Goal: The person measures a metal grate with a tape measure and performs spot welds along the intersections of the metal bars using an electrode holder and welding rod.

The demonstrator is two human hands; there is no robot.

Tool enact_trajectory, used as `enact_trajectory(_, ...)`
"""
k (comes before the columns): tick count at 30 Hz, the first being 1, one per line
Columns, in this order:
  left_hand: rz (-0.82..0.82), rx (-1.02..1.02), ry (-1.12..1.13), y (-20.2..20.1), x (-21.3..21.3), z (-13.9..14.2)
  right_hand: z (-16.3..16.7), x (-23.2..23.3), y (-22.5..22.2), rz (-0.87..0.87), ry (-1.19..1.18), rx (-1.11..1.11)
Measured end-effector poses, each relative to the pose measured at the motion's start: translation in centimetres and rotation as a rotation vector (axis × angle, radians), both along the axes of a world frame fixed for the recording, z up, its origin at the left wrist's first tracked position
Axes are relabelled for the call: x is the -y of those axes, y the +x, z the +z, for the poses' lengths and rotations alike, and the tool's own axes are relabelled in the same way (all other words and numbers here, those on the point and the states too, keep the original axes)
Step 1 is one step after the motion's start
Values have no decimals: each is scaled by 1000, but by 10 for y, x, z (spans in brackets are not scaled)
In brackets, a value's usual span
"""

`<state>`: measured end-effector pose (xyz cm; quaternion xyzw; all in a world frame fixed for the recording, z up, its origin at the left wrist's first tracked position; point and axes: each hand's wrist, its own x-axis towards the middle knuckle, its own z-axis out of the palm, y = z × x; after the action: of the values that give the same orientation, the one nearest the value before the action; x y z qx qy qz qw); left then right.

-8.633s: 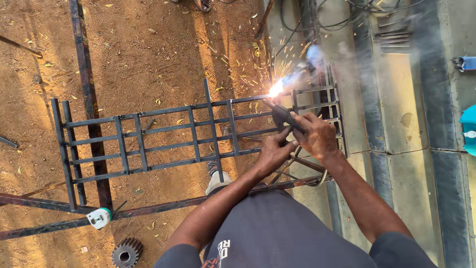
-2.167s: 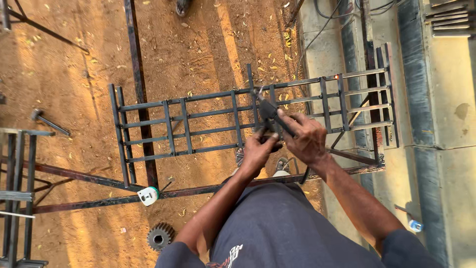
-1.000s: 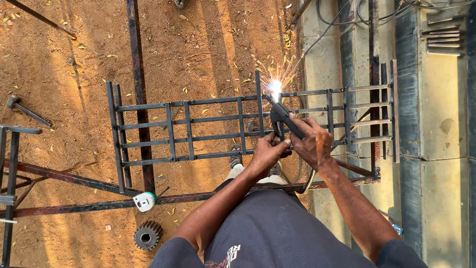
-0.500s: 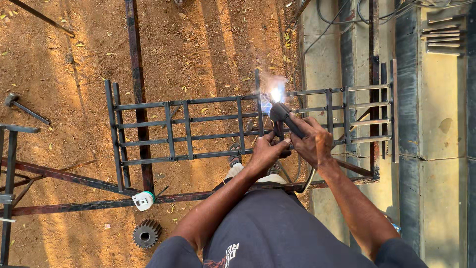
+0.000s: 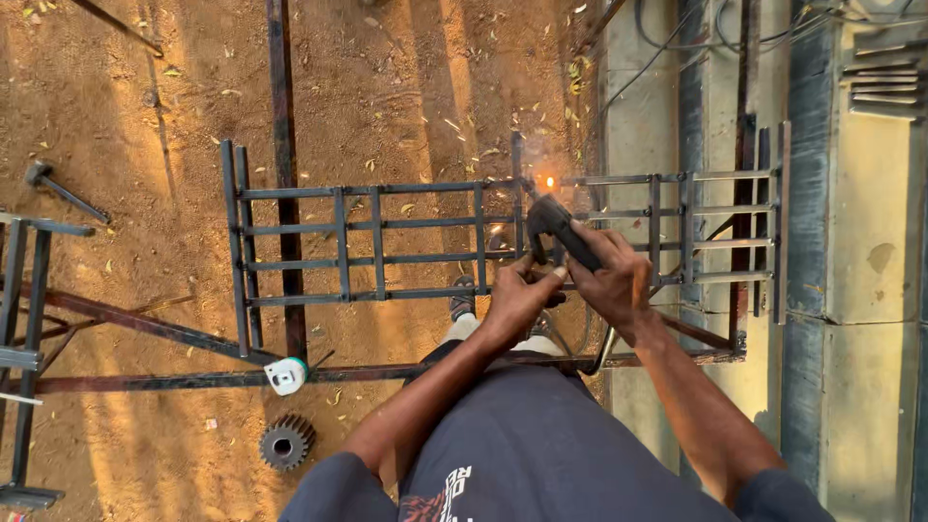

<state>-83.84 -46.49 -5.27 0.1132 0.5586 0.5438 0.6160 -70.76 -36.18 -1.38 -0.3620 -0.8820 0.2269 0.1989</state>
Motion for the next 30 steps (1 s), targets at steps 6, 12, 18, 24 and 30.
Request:
enact_trajectory(6, 112, -1, 25, -20, 27, 0, -2, 16, -31, 16, -50, 83)
enact_trajectory(12, 80, 24, -46, -32, 34, -2, 1, 27, -50, -9, -23, 86)
enact_trajectory(18, 91, 46, 6, -38, 40, -6, 2, 32, -56, -28, -43, 130)
enact_trajectory(24, 62, 15, -5, -42, 39, -9, -2, 33, -56, -46, -57, 154)
enact_trajectory(30, 59, 52, -33, -38, 33, -17, -7, 28, -57, -72, -65, 188)
